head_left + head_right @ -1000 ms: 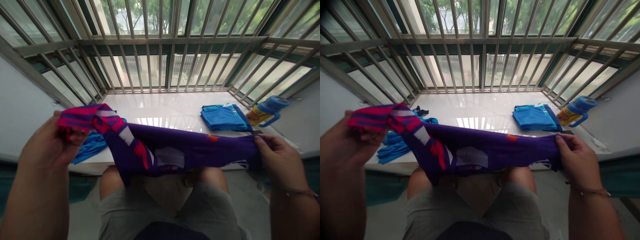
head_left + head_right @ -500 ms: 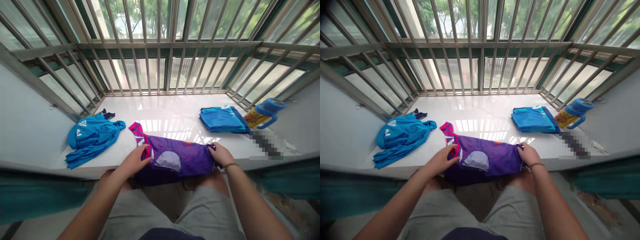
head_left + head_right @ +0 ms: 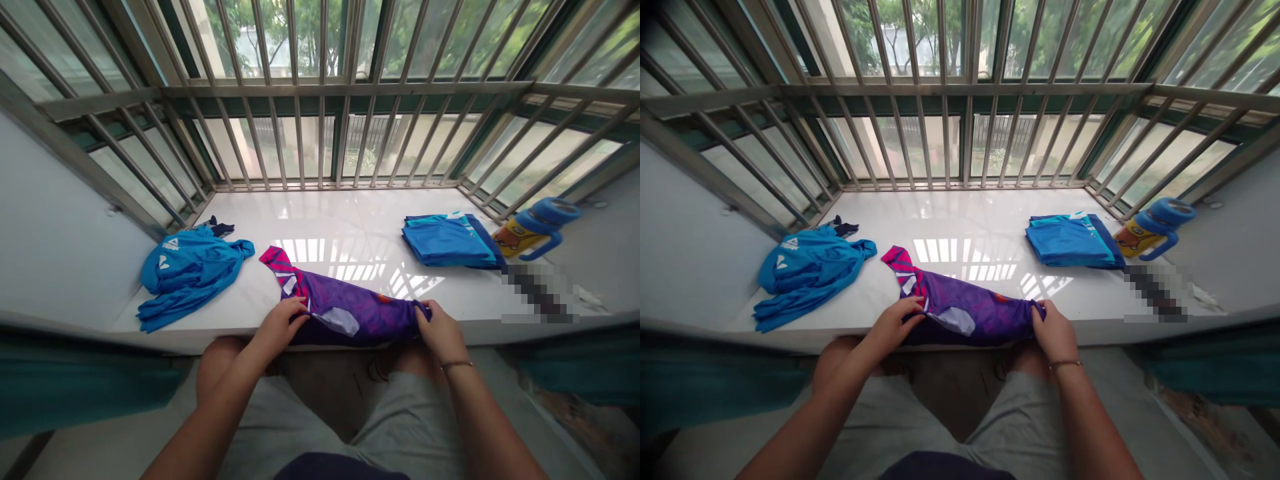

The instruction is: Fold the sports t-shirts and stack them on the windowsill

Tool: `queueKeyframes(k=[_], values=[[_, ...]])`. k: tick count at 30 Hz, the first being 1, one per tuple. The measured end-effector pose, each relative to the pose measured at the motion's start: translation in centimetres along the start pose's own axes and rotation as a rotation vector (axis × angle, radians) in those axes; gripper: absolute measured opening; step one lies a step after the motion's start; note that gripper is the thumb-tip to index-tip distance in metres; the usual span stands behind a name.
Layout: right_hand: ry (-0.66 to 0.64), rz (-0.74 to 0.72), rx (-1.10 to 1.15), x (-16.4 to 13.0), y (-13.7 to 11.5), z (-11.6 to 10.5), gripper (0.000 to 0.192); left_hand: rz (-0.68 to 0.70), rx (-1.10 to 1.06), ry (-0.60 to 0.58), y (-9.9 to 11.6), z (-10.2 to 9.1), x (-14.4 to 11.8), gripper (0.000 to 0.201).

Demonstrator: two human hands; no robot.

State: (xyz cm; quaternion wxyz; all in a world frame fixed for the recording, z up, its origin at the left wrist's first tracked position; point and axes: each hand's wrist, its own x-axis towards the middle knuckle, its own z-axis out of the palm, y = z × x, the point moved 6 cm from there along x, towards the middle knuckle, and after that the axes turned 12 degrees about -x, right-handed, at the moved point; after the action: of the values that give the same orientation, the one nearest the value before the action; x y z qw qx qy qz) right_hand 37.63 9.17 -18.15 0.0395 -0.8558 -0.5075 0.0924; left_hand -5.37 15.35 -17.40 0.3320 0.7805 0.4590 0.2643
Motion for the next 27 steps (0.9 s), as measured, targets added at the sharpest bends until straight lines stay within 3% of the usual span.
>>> queueKeyframes(k=[2, 4, 7, 9, 10, 13, 15, 18, 20, 21, 23, 25, 27], values=[[-0.005, -0.063, 0.063, -2.7, -1.0, 0.6, 0.028, 0.034, 0.063, 0.108, 0.8, -1.2, -0.3, 0.021], [-0.061, -0.22, 0.151, -5.8, -2.8, 1.2, 0.028, 0.048, 0.109, 0.197, 1.9, -2.2, -0.7, 0.027], [-0.31, -0.576, 0.277, -10.6, -6.5, 1.3, 0.026, 0.057, 0.001, 0.258, 4.2, -3.5, -1.5, 0.03], [-0.389, -0.701, 0.34, -12.8, -8.6, -0.2, 0.023, 0.118, -0.124, 0.233, 6.5, -4.1, -1.9, 0.027], [-0.35, -0.716, 0.372, -13.3, -9.4, -1.5, 0.023, 0.17, -0.187, 0.191, 7.9, -4.3, -2.0, 0.024], [-0.073, -0.739, 0.461, -13.9, -11.7, -6.6, 0.029, 0.302, -0.386, -0.015, 12.0, -4.3, -2.7, 0.019], [0.004, -0.874, 0.489, -14.8, -13.8, -8.9, 0.044, 0.3, -0.549, -0.155, 14.1, -4.1, -3.3, 0.023], [-0.069, -1.137, 0.512, -16.4, -16.7, -9.9, 0.08, 0.226, -0.733, -0.379, 16.6, -3.3, -4.3, 0.033], [-0.17, -1.219, 0.525, -17.2, -18.0, -9.3, 0.088, 0.199, -0.753, -0.516, 17.8, -2.7, -5.0, 0.035], [-0.234, -1.221, 0.53, -17.5, -18.4, -8.8, 0.083, 0.199, -0.746, -0.563, 18.2, -2.5, -5.4, 0.035], [-0.383, -1.147, 0.537, -17.7, -18.7, -7.5, 0.053, 0.169, -0.742, -0.591, 18.0, -2.1, -5.8, 0.036], [-0.494, -1.006, 0.542, -17.7, -18.1, -6.4, 0.017, 0.061, -0.789, -0.516, 16.5, -1.7, -6.0, 0.043], [-0.543, -0.849, 0.571, -17.6, -16.9, -6.0, 0.003, -0.035, -0.88, -0.415, 14.4, -1.1, -6.6, 0.06]])
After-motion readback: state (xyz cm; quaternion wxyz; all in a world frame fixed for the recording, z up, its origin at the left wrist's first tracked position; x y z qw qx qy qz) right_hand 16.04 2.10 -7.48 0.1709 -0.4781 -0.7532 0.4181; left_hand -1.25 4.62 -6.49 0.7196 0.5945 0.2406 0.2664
